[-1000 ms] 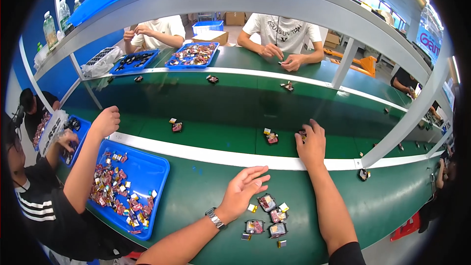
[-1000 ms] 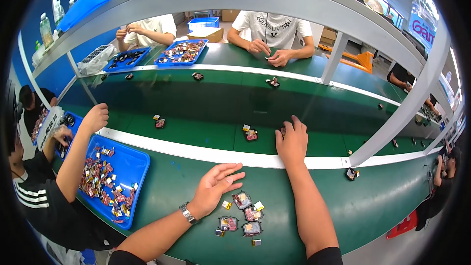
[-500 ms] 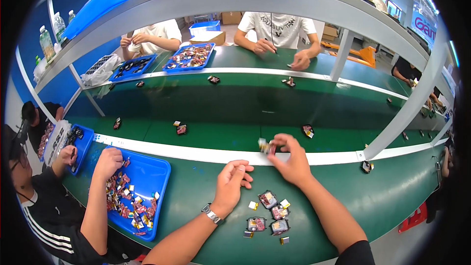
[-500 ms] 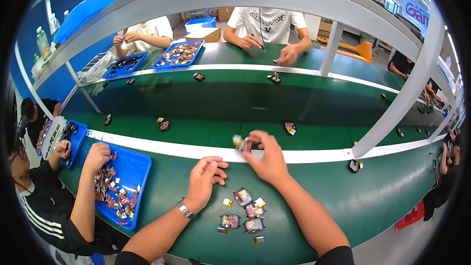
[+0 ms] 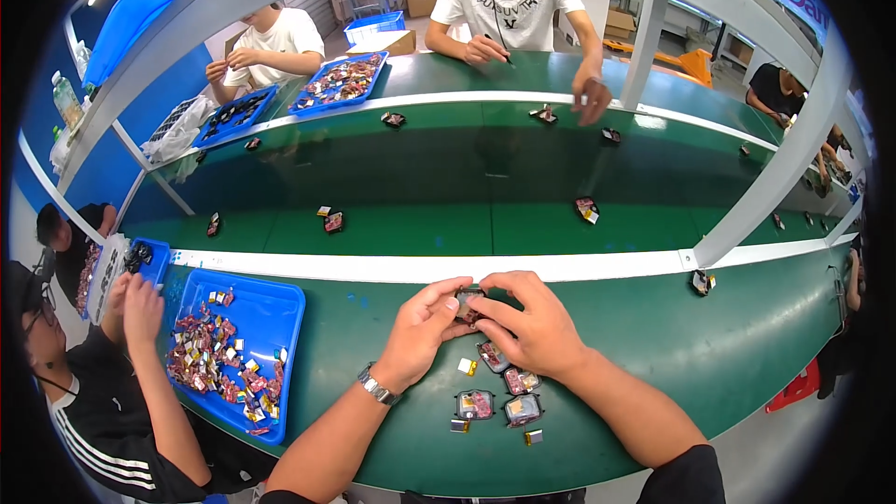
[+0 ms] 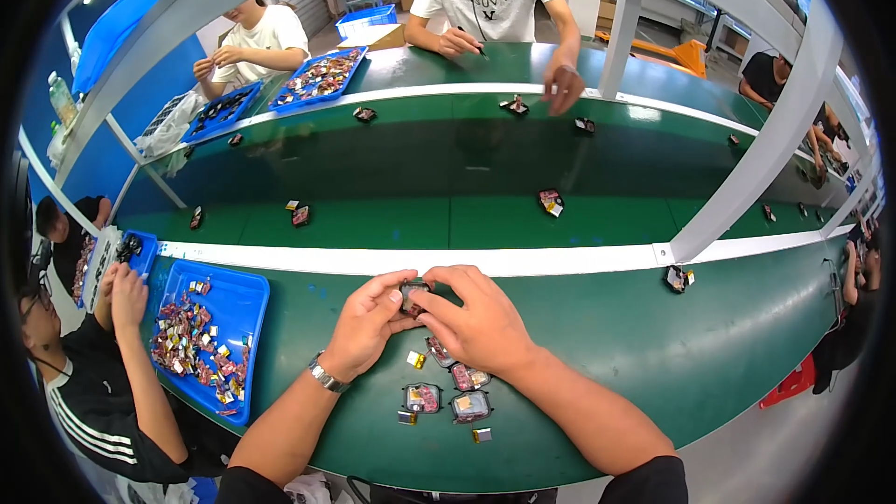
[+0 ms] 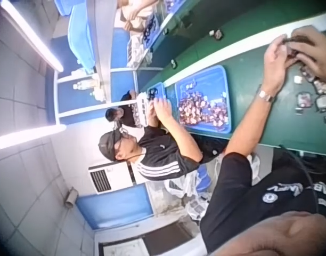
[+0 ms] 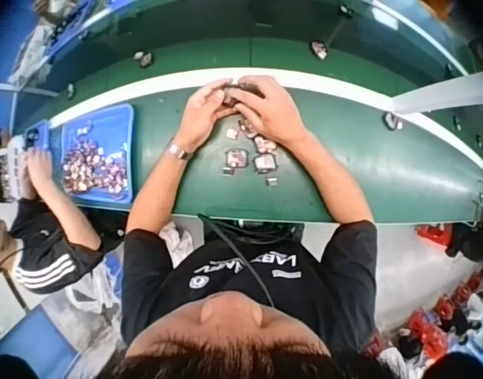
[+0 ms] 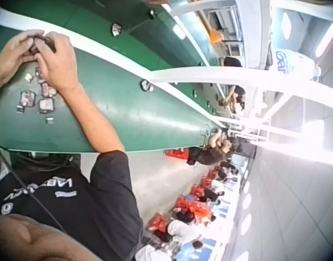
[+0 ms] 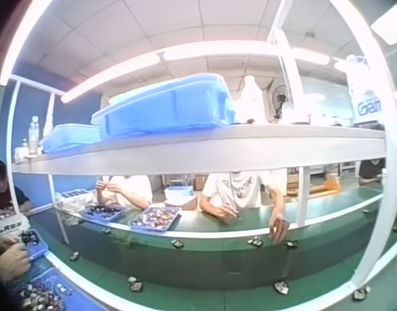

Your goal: Manually assembling small electronic component housings and checking parts on a production line.

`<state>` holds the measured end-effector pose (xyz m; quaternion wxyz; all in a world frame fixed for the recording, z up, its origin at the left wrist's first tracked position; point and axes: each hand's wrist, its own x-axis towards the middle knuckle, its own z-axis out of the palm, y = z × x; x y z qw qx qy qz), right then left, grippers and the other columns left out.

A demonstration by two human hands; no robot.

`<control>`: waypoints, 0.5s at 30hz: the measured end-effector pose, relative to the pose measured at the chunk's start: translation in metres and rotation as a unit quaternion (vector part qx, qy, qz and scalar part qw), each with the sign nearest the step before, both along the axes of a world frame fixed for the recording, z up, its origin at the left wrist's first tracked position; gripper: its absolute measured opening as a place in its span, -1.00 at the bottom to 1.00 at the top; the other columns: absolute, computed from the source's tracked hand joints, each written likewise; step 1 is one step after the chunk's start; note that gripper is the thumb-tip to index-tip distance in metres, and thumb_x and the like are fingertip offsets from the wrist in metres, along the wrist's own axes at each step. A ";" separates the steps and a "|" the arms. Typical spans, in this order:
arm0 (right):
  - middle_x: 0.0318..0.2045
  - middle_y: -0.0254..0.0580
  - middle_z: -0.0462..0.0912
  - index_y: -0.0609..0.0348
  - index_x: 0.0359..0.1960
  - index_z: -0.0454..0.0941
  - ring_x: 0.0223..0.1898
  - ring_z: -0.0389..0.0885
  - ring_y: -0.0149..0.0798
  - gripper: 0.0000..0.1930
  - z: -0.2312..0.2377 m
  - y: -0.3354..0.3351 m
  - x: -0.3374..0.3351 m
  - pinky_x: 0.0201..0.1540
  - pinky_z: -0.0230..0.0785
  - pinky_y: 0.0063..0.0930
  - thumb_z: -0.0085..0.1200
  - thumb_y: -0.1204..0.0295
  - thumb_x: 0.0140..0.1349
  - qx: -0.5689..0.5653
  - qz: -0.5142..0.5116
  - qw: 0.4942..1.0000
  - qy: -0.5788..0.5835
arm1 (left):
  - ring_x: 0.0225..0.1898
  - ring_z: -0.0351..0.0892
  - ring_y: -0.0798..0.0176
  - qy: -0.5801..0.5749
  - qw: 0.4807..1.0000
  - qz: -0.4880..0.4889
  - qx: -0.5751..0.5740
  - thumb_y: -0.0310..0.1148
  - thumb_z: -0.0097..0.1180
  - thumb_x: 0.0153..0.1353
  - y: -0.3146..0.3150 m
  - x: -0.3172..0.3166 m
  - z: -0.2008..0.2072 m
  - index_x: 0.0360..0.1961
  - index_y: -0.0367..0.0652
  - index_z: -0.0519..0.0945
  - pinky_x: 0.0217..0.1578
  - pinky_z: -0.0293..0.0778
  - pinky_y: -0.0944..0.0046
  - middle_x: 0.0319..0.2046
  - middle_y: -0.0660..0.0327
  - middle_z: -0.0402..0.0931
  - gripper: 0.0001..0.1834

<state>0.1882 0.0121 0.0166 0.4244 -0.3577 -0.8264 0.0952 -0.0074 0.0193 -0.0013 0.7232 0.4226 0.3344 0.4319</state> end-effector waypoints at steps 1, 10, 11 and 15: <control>-0.07 -0.16 0.52 0.13 -0.11 0.61 -0.07 0.53 -0.09 -0.63 0.001 0.000 -0.001 -0.05 0.46 -0.27 0.28 0.53 -0.05 0.040 -0.011 0.999 -0.028 | 0.03 0.56 0.26 0.004 1.000 0.012 0.006 -0.39 -0.16 0.48 -0.001 -0.001 0.000 0.28 -0.26 0.34 0.11 0.54 0.10 -0.01 0.14 0.54 -0.61; 0.01 -0.10 0.47 0.11 -0.27 0.58 0.06 0.47 0.01 -0.74 -0.002 0.005 0.003 0.08 0.40 -0.17 0.30 0.53 -0.05 -0.006 0.043 0.998 -0.035 | 0.10 0.54 0.25 0.057 0.997 -0.013 0.051 -0.42 -0.14 0.46 -0.003 -0.001 -0.005 0.17 -0.22 0.35 0.11 0.52 0.15 0.04 0.09 0.52 -0.70; 0.02 -0.09 0.47 0.11 -0.28 0.59 0.07 0.46 0.01 -0.76 -0.002 0.005 0.003 0.09 0.40 -0.17 0.30 0.53 -0.04 0.000 0.040 0.998 -0.038 | 0.10 0.54 0.25 0.056 0.997 -0.013 0.052 -0.42 -0.14 0.46 -0.002 0.000 -0.005 0.17 -0.22 0.35 0.11 0.52 0.15 0.04 0.09 0.52 -0.70; 0.04 -0.11 0.47 0.13 -0.33 0.60 0.09 0.45 0.00 -0.83 -0.010 0.006 0.003 0.10 0.40 -0.19 0.28 0.53 0.01 -0.033 0.061 0.998 0.009 | 0.11 0.53 0.21 0.012 0.999 -0.032 0.037 -0.44 -0.11 0.44 -0.001 -0.002 -0.007 0.18 -0.21 0.33 0.13 0.51 0.12 0.10 0.06 0.47 -0.68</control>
